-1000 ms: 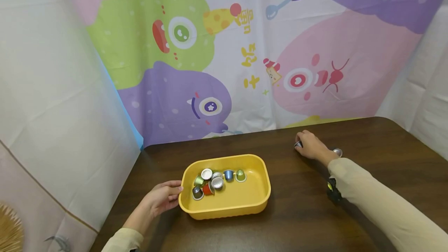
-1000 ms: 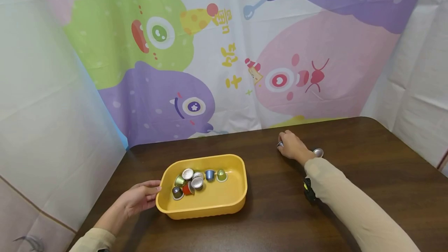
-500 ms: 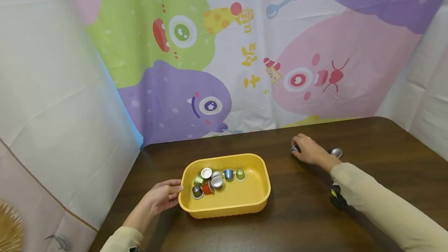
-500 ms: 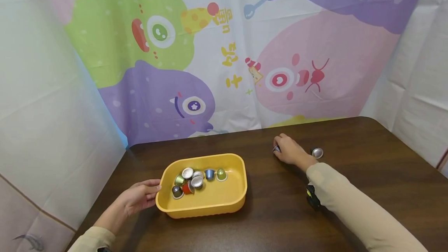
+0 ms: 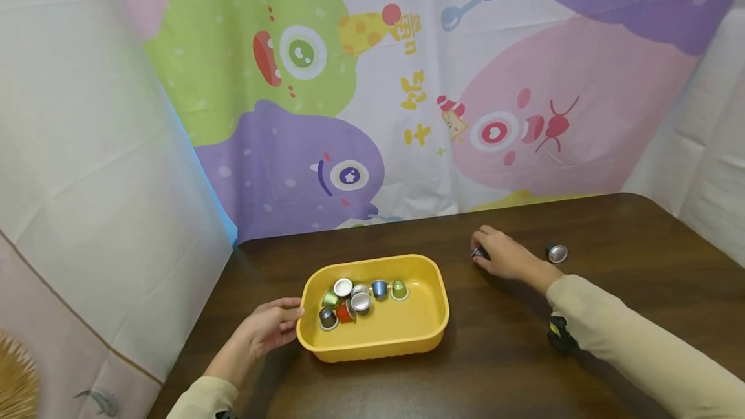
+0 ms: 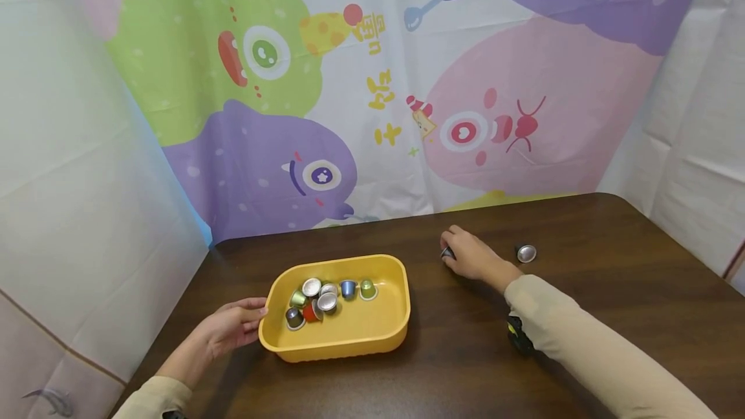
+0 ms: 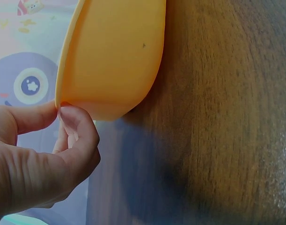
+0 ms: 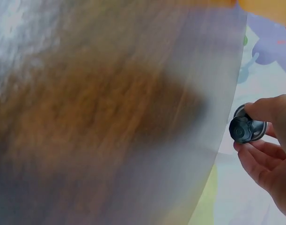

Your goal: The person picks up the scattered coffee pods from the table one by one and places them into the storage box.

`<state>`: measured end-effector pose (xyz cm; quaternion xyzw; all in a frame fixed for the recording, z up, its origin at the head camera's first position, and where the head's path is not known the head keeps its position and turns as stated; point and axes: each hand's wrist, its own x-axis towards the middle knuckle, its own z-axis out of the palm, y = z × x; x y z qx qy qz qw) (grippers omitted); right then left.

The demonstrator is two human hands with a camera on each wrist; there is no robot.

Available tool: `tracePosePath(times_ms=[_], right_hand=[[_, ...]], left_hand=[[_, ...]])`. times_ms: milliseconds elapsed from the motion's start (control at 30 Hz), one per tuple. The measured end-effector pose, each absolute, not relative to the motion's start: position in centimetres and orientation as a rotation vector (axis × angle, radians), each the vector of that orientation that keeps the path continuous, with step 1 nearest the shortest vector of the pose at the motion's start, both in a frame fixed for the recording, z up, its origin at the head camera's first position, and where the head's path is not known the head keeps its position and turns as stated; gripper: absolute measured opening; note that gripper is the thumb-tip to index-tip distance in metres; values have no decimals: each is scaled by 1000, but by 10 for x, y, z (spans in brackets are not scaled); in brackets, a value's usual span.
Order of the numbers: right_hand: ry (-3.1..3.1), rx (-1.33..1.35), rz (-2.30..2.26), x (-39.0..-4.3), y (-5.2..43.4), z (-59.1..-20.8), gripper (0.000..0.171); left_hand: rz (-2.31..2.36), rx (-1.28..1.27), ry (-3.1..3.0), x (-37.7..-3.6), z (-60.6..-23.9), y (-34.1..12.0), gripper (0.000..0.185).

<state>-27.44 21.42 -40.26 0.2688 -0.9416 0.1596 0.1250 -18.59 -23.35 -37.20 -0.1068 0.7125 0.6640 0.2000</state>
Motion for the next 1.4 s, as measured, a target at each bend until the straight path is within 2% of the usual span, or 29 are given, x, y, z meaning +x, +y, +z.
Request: tracePosePath(times_ms=[867,1400], right_hand=[[-2644,965,278,-262,210,-401,19],[-2514,1090,328,-244,212,-385,19]], left_hand=[[1852,-305,2005,-185,-372,-234,46],[1865,-283,1983,-186,-372,-234,46]])
